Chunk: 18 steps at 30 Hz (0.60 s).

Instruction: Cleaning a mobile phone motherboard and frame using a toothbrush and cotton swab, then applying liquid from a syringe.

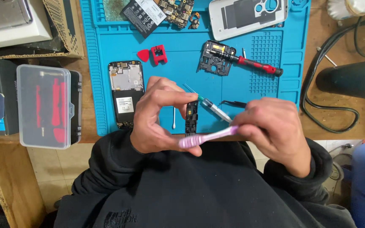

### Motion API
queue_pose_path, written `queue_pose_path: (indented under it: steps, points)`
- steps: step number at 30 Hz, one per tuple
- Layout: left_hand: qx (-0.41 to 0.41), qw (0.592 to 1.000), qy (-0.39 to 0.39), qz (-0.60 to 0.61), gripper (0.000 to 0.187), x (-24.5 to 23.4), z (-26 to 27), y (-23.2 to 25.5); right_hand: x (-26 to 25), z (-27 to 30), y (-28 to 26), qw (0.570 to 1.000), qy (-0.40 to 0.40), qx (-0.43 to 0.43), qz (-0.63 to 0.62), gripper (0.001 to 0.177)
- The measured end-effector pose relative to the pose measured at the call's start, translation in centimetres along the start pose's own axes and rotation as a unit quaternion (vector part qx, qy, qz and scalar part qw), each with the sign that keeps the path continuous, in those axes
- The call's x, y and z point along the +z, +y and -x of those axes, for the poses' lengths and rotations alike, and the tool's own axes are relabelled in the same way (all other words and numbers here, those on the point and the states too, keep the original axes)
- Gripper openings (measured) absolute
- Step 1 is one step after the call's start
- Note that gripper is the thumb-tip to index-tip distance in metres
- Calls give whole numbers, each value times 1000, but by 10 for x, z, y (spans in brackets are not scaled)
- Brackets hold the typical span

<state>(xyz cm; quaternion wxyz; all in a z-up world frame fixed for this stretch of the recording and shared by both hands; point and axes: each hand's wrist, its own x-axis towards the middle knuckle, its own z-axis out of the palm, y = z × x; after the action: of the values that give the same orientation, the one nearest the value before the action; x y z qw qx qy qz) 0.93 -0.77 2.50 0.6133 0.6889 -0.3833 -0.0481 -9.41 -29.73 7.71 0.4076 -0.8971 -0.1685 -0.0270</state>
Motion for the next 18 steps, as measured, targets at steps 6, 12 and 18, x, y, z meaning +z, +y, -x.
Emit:
queue_pose_path:
  steps: [6,12,18]
  points:
    - [-8,1000,3,6,91,3,4,-4,7,10,14,993,95,-3,74,46]
    - [-2,1000,5,14,91,3,3,-4,19,2,20,971,215,18,99,54]
    - [-6,1000,8,18,91,0,4,-3,18,10,36,989,121,-54,60,45]
